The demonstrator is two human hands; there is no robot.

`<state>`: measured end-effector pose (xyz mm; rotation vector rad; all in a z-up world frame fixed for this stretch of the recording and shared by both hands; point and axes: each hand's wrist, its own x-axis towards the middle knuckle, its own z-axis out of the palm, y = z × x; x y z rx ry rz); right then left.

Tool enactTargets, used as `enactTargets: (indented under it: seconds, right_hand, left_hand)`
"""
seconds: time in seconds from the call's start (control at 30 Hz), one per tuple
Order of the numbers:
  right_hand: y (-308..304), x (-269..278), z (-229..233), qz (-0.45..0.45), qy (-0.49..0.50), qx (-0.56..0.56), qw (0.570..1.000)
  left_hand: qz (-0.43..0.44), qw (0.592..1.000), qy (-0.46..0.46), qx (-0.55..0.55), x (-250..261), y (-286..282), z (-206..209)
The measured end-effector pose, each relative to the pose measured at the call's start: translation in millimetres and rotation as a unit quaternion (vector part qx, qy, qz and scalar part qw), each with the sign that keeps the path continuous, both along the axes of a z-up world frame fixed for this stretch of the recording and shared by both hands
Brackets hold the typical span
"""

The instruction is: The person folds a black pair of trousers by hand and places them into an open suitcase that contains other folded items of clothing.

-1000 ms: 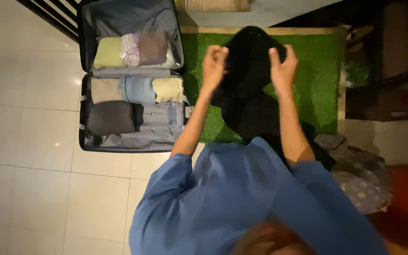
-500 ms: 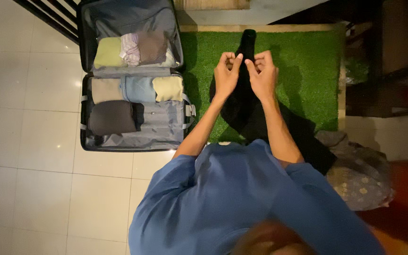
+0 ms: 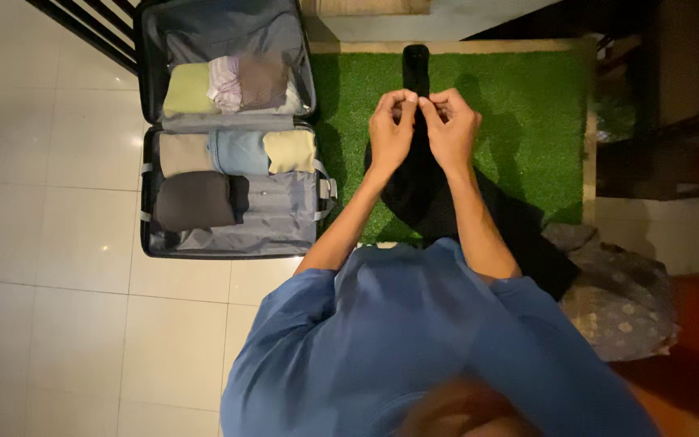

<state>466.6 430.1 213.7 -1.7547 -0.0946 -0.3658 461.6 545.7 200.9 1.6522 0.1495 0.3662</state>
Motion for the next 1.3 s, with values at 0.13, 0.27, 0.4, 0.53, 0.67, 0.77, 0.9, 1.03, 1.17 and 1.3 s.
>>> enactTargets:
  seconds: [0.13, 0.27, 0.4, 0.53, 0.67, 0.77, 0.9, 1.03, 1.17, 1.3]
  right_hand:
    - [-3.5, 3.4, 4.1, 0.017, -0.005, -0.032, 0.999]
    - [-7.4, 7.0, 6.9, 0.035, -0.059, -0.07, 0.995]
    - [-13.2, 14.4, 1.4, -0.001, -0.041, -0.097, 0.994]
    - [-23.8, 21.2, -3.7, 0.062, -0.03, -0.082, 0.994]
    - [-19.3, 19.5, 0.0, 0.126, -0.045, 0.0, 0.991]
    - [-15.7, 17.4, 0.5, 0.203, -0.005, 0.117, 0.972]
    - [-17.1, 24.9, -3.1, 0.213, -0.008, 0.106, 0.971]
    - [-14.4, 22.6, 10.8, 0.141, -0.078, -0.031, 0.987]
    - [1.3, 7.3, 27.6, 0.043, -0.119, -0.059, 0.99]
    - [13.4, 0.7, 28.2, 0.025, -0.137, -0.154, 0.978]
  left_hand:
    - [-0.055, 0.998, -0.026, -0.01, -5.4, 2.8, 4.9]
    - [-0.067, 0.995, -0.068, 0.03, -3.8, 7.9, 8.1]
    - [-0.136, 0.99, -0.022, -0.021, -0.9, 13.0, 9.5]
    - [-0.168, 0.985, -0.01, 0.041, 11.9, 31.9, 22.8]
    - [-0.076, 0.945, -0.202, 0.244, 23.4, 51.5, 62.2]
    - [-0.141, 0.889, -0.319, 0.296, 39.0, 59.7, 70.3]
    - [-0.124, 0.858, -0.342, 0.363, 65.7, 68.3, 44.0]
    - [-0.087, 0.865, -0.355, 0.345, 66.6, 66.9, 42.2]
    - [-0.058, 0.846, -0.379, 0.372, 66.2, 73.1, 80.4]
    - [-0.045, 0.837, -0.397, 0.373, 60.7, 76.4, 122.1]
